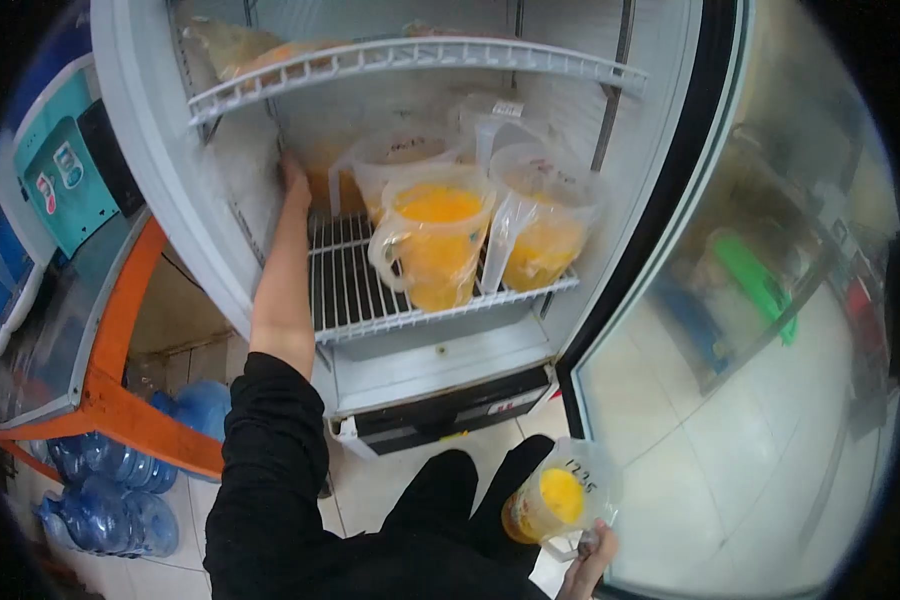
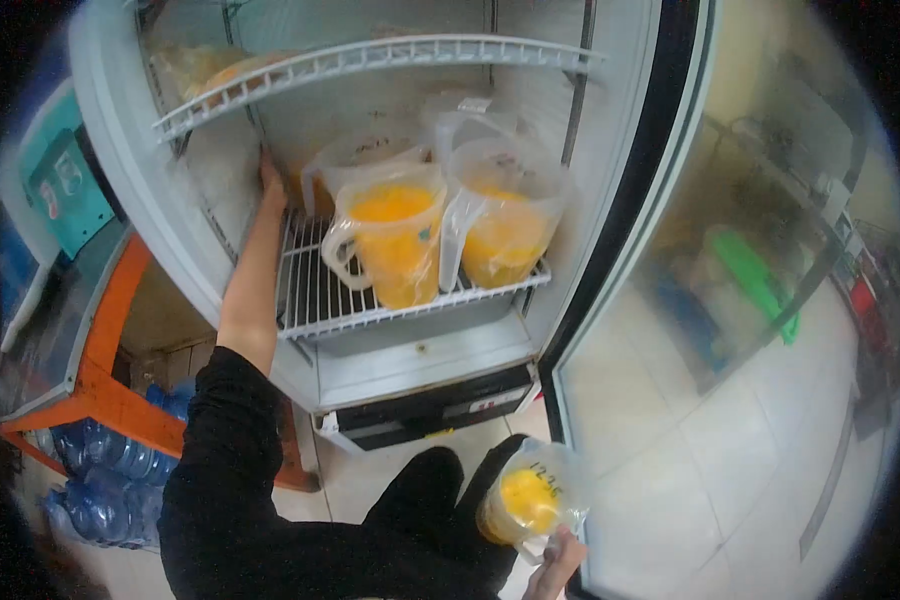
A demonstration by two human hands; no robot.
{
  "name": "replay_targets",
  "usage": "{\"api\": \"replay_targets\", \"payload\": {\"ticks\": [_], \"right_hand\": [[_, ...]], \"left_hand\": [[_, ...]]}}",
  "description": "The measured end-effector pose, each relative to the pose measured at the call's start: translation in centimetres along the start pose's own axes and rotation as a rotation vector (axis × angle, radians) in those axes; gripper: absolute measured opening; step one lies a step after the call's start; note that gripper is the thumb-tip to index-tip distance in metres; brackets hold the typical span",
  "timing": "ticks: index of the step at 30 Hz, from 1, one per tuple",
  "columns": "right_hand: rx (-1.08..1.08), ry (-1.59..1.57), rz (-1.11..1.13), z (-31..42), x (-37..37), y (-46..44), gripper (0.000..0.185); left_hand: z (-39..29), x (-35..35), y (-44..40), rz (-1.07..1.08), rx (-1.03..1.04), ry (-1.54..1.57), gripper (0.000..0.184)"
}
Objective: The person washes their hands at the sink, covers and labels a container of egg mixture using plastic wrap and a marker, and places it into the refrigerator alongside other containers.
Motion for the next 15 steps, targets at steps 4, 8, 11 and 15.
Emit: {"api": "replay_targets", "payload": {"ticks": [4,8,11,15], "right_hand": [[0.023,-0.038,0.111,0.4,2.1,-2.5,0.019],[0.121,0.042,0.082,-1.0,2.8,-4.6,0.031],[0.158,0.160,-0.046,-0.4,4.9,-4.1,0.031],[0.145,0.230,0.113,-0.7,5.4,-4.9,0.028]], "left_hand": [[1.8,12.6,15.2,-0.234,0.533,-0.330,0.068],[1.5,7.9,11.4,-0.298,0.401,-0.487,0.062],[1.3,9.7,10.3,-0.201,0.503,-0.391,0.061],[1.3,-3.9,-6.9,-0.163,0.322,-0.139,0.056]]}}
Point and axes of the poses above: each hand's wrist, its own y-axis away from the middle knuckle, its own x-axis out of the palm, z = x × y, the point moved 9 cm from there along -y, towards the middle knuckle, and after that the axes turned 3 degrees about x, right-handed, at the moved point
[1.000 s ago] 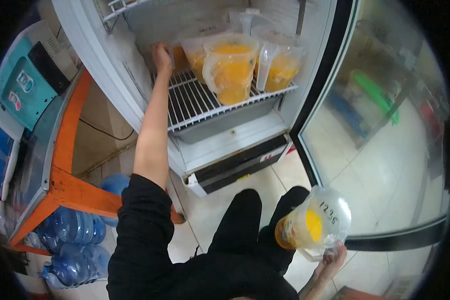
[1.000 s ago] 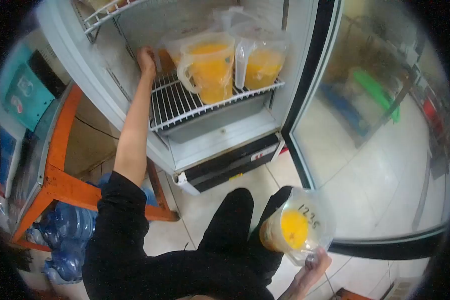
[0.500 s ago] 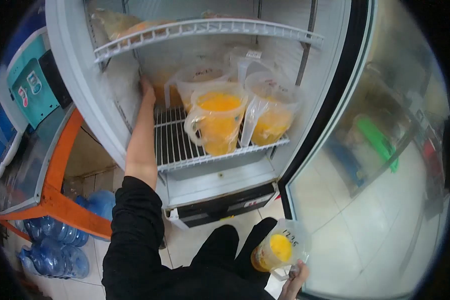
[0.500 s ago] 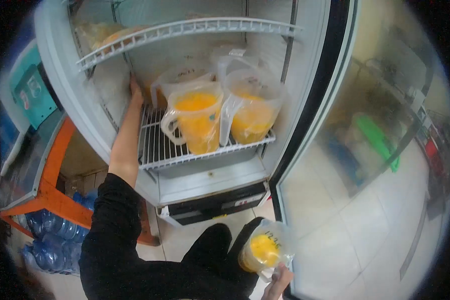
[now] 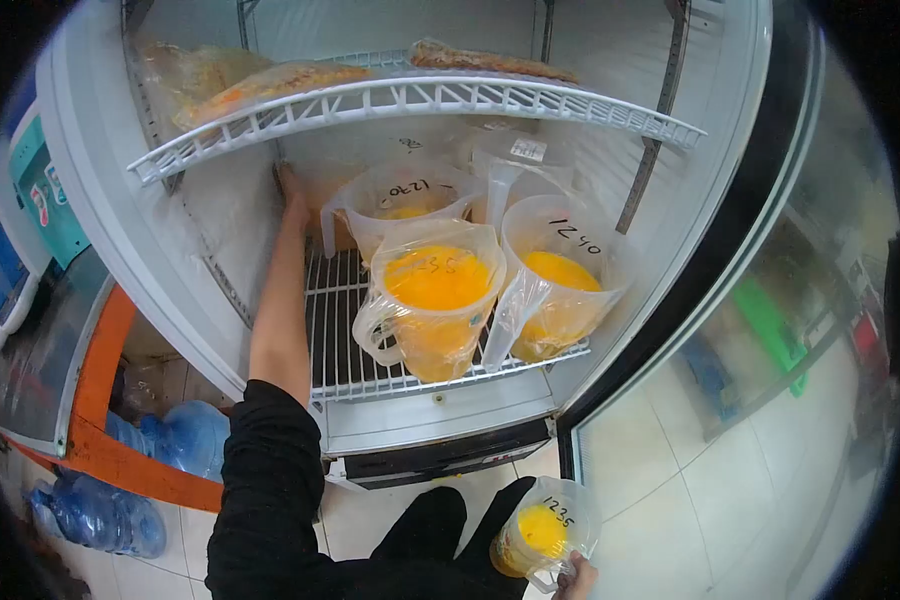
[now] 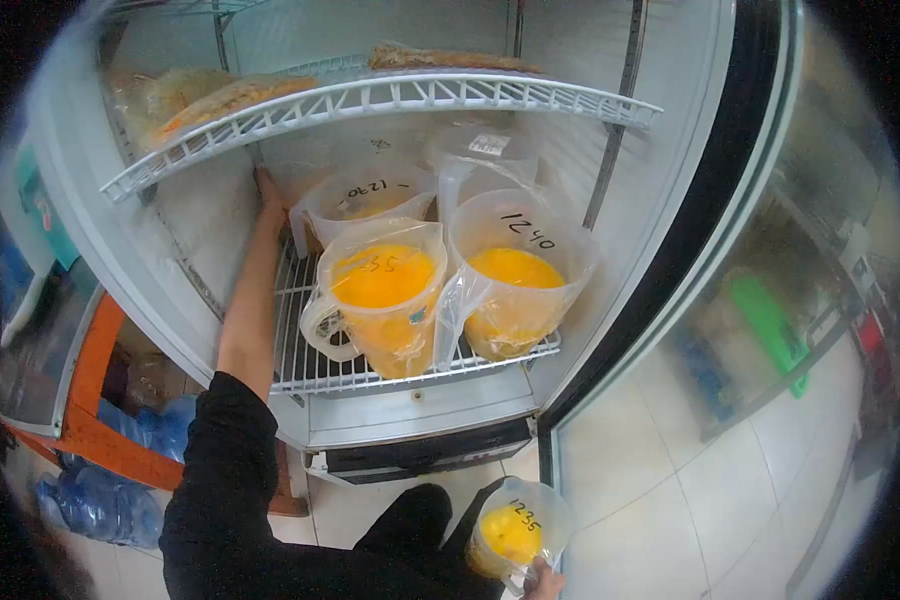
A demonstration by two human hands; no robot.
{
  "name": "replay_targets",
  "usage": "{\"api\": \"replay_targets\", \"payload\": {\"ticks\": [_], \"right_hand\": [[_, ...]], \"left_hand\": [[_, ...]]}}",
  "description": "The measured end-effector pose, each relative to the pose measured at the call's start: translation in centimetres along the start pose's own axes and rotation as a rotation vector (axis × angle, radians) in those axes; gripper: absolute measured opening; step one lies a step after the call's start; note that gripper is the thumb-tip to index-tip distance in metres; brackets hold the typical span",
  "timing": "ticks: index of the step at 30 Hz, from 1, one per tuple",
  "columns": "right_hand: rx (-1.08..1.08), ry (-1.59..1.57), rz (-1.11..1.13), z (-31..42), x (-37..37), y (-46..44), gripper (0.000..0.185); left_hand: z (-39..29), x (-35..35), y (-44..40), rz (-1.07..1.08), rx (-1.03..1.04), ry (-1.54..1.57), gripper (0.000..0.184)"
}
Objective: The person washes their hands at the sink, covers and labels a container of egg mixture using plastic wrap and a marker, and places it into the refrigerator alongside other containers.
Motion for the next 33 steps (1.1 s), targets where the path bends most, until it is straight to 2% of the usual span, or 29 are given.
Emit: {"api": "replay_targets", "payload": {"ticks": [3,6,7,9,12,14,16,18,20,21,24,25,26,27,31,33], "right_hand": [[-0.007,-0.108,-0.090,-0.3,-1.4,-0.6,0.031],[0.001,-0.114,-0.047,-0.8,-2.7,-2.3,0.036],[0.008,-0.104,-0.018,-0.8,-2.6,-2.6,0.038],[0.016,-0.107,-0.074,-0.4,-1.9,-2.7,0.040],[0.068,0.039,-0.030,0.3,0.7,-2.2,0.042],[-0.092,-0.081,-0.106,1.6,1.8,-1.6,0.020],[-0.067,-0.078,-0.120,1.6,1.7,-1.6,0.021],[-0.047,-0.072,-0.137,1.2,0.4,-2.3,0.022],[-0.013,-0.153,0.058,0.2,0.0,-3.4,0.025],[-0.011,-0.149,0.057,0.2,0.0,-3.4,0.025],[0.014,-0.181,0.029,-0.2,0.2,-2.3,0.026],[0.017,-0.113,-0.067,-0.3,-0.7,-2.0,0.033],[0.018,-0.047,-0.163,-0.3,-1.5,-1.7,0.041],[0.020,-0.050,-0.160,-0.2,-1.4,-1.5,0.041],[0.049,0.002,-0.108,-0.2,-1.3,-1.8,0.042],[0.056,-0.003,-0.075,-0.4,-1.4,-2.0,0.042]], "left_hand": [[-1.2,3.3,6.4,0.026,-0.117,0.299,0.060],[-3.6,4.1,9.0,0.105,-0.223,0.418,0.063],[-5.2,6.3,12.5,0.071,0.016,0.123,0.062],[-9.1,11.7,22.5,-0.226,0.400,-0.627,0.060],[-9.8,12.4,26.1,-0.348,0.356,-0.481,0.052],[-10.5,12.8,26.7,-0.316,0.372,-0.504,0.050],[-11.0,13.0,27.1,-0.287,0.392,-0.522,0.048],[-12.7,14.8,28.5,-0.339,0.544,-1.235,0.041],[-13.3,15.2,28.2,-0.412,0.539,-1.315,0.039],[-13.8,15.3,28.0,-0.483,0.543,-1.399,0.037],[-13.4,15.0,27.2,-0.451,0.536,-1.284,0.042],[-13.3,15.1,26.8,-0.453,0.539,-1.289,0.042],[-13.1,14.3,26.8,-0.498,0.537,-1.001,0.048],[-12.7,13.5,26.8,-0.532,0.527,-0.712,0.054],[-12.1,13.2,26.6,-0.538,0.396,-0.575,0.064],[-11.1,13.3,25.0,-0.388,0.330,-0.462,0.061]]}}
Point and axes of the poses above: each hand's wrist, its own y-axis away from the middle knuckle, its own x-axis out of the palm, z = x × y, the point moved 9 cm from there along -y, towards the middle knuckle, and after that the axes turned 3 degrees about x, right-handed, at the moved point
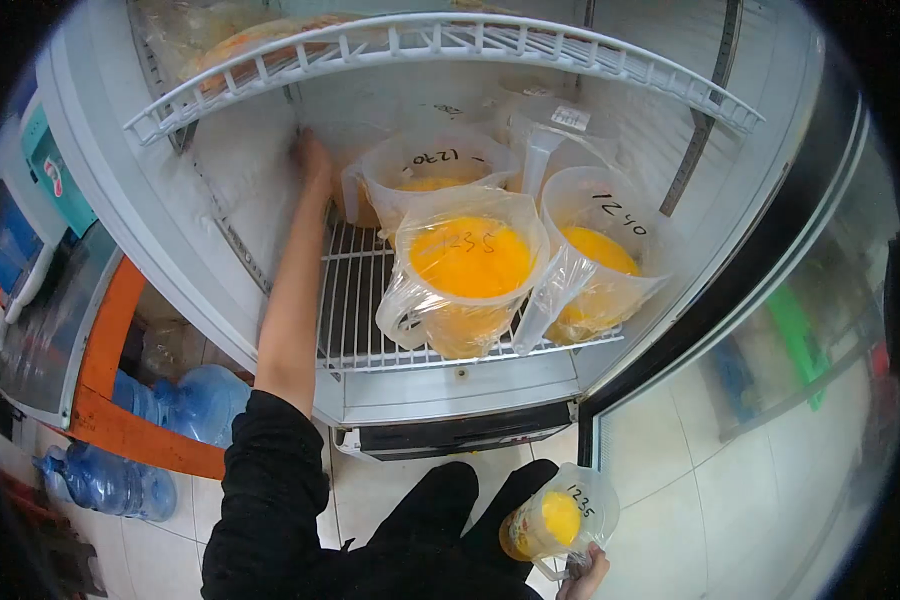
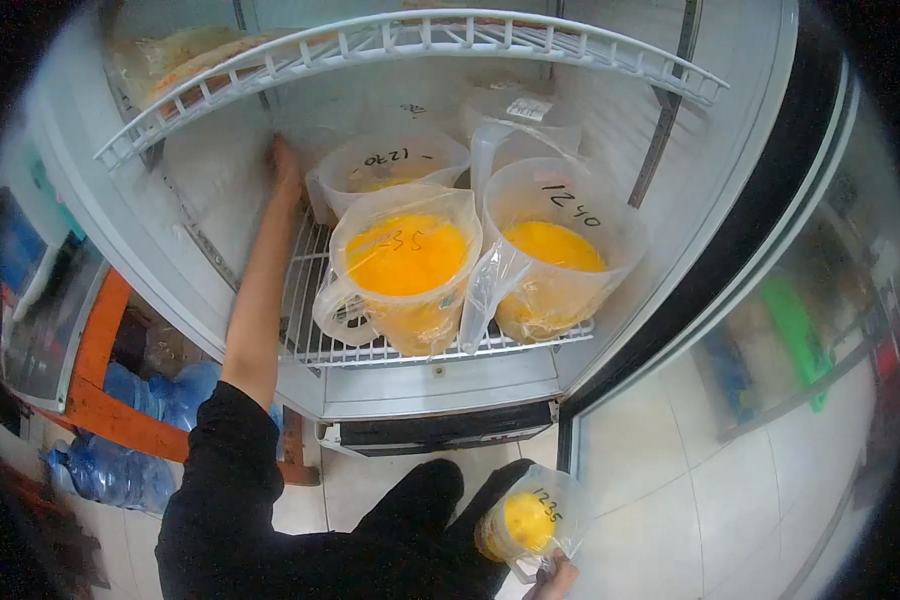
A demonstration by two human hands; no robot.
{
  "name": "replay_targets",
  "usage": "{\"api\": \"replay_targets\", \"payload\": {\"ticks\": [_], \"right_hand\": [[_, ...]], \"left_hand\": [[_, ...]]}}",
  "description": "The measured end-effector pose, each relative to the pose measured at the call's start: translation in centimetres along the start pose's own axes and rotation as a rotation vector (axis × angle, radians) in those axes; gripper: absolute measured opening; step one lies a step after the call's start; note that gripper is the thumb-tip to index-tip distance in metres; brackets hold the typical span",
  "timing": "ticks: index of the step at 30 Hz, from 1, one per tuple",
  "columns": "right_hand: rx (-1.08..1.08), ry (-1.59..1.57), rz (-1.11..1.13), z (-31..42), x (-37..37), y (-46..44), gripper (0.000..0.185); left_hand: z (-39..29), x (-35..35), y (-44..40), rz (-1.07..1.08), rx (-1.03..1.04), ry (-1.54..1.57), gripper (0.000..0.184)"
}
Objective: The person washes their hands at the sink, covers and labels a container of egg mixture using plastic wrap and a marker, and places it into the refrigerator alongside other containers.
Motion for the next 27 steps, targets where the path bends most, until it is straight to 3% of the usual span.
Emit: {"api": "replay_targets", "payload": {"ticks": [4,6,7,10,12,16,18,22,24,27], "right_hand": [[0.005,-0.002,-0.011,0.1,0.3,0.3,0.043],[-0.009,-0.017,-0.043,0.6,0.3,0.7,0.045],[0.031,0.026,-0.018,0.6,0.7,0.9,0.046],[0.061,0.061,0.043,-0.2,0.9,0.6,0.049],[0.048,0.045,0.077,-0.4,0.9,0.3,0.050],[0.053,0.072,0.037,-0.3,0.7,0.5,0.050],[0.050,0.100,0.020,-0.2,0.4,0.8,0.049],[0.054,0.108,0.001,-0.4,-0.5,1.4,0.046],[0.050,0.089,-0.016,-0.6,-0.9,1.0,0.045],[0.074,0.120,0.050,-1.0,-0.7,0.1,0.041]], "left_hand": [[3.3,1.4,-4.5,0.204,-0.065,0.196,0.059],[7.1,2.7,-7.2,0.296,-0.298,0.493,0.061],[7.1,2.6,-7.2,0.294,-0.296,0.491,0.061],[-0.3,3.3,-0.1,0.275,-0.311,0.517,0.060],[-3.0,1.7,0.7,0.078,-0.171,0.527,0.057],[-4.4,0.5,-4.5,0.072,0.028,0.366,0.053],[3.8,1.7,-9.2,0.272,-0.531,0.435,0.048],[0.2,3.5,-4.8,0.289,-0.521,0.474,0.052],[0.3,4.1,-6.8,0.419,-0.337,0.574,0.049],[6.6,2.7,-18.0,0.484,0.253,0.138,0.038]]}}
Point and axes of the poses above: each hand's wrist, its own y-axis away from the middle knuckle, its own x-axis out of the palm, z = x × y, the point moved 9 cm from there along -y, towards the middle knuckle, and after that the axes turned 3 degrees about x, right-handed, at the moved point
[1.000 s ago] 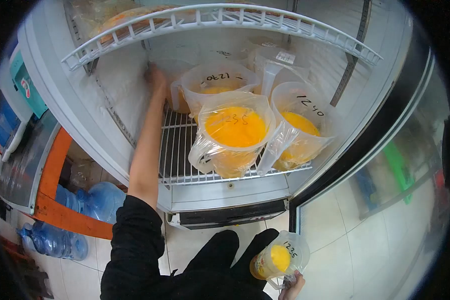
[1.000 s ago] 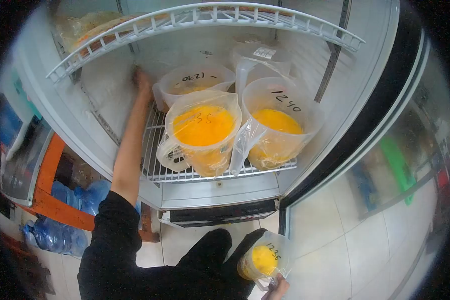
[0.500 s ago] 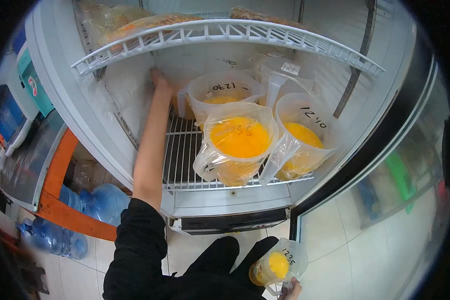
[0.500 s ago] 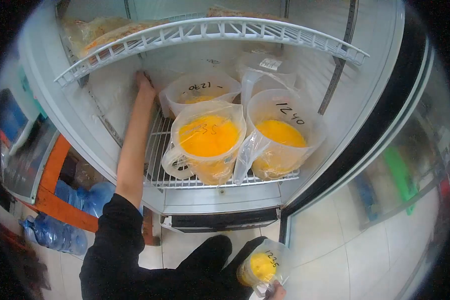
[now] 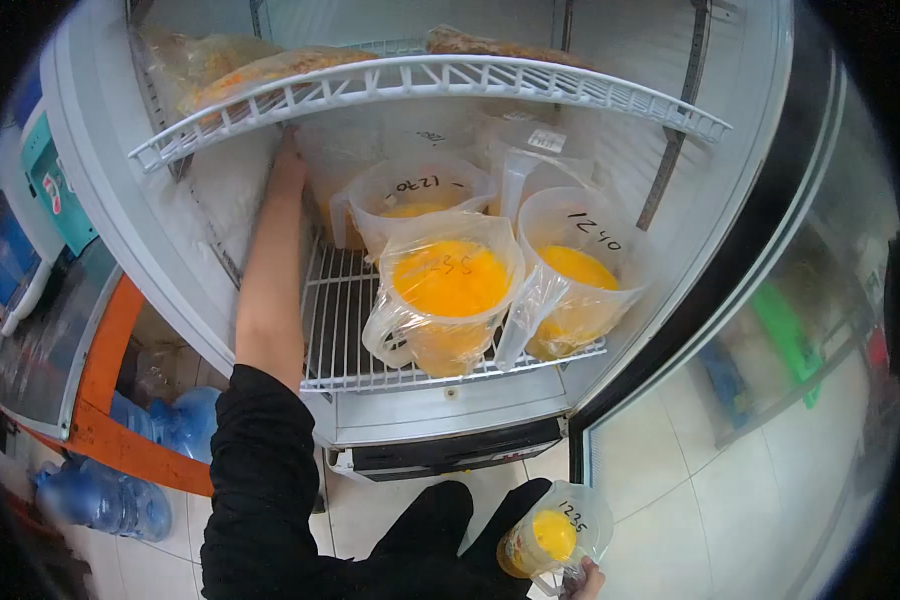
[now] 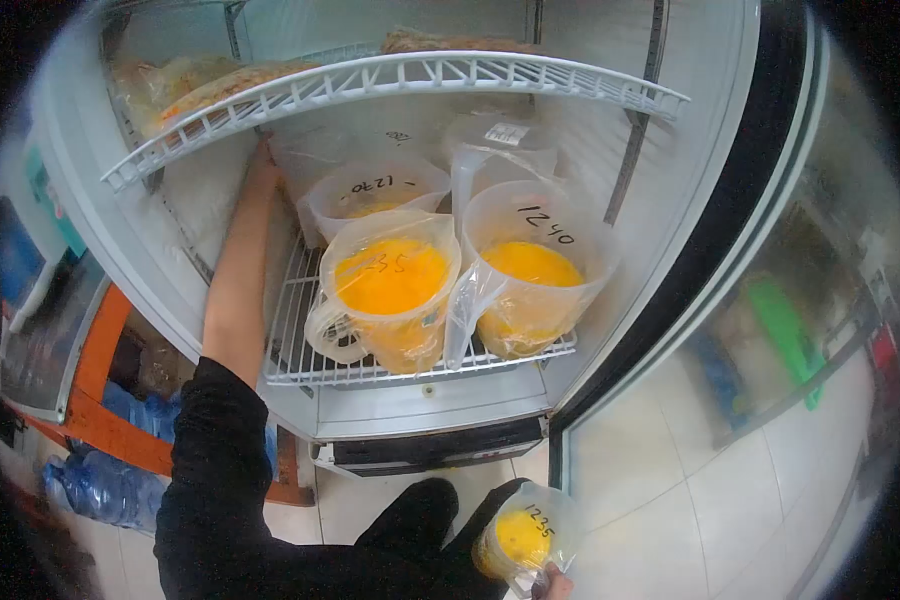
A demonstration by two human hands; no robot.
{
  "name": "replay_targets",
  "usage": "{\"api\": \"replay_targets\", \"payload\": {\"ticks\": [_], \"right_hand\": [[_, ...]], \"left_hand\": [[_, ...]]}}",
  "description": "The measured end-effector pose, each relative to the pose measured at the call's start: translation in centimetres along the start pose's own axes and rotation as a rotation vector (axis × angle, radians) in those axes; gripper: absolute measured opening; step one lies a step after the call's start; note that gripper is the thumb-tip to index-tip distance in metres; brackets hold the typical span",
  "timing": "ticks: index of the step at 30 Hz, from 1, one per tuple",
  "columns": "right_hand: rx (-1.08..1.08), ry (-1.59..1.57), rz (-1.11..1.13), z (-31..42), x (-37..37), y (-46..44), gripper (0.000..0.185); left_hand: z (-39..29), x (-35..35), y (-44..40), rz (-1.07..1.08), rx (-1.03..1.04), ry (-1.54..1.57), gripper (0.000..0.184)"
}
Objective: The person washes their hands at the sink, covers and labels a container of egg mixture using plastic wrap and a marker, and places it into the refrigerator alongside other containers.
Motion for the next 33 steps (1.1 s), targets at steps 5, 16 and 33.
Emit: {"api": "replay_targets", "payload": {"ticks": [5,16,33], "right_hand": [[-0.058,-0.022,0.022,0.2,0.0,-0.5,0.034],[-0.055,-0.095,0.034,0.9,1.2,0.2,0.029],[-0.104,-0.165,0.065,2.3,4.4,2.7,0.023]], "left_hand": [[-15.6,8.3,9.3,-0.182,0.051,-0.840,0.039],[-8.8,8.8,10.0,-0.367,-0.188,0.803,0.047],[-18.6,12.4,18.5,-0.581,-0.337,0.739,0.031]]}}
Point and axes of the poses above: each hand's wrist, its own y-axis away from the middle knuckle, its own x-axis out of the palm, z = x × y, the point moved 9 cm from there along -y, towards the middle knuckle, and after that the axes turned 3 degrees about x, right-handed, at the moved point
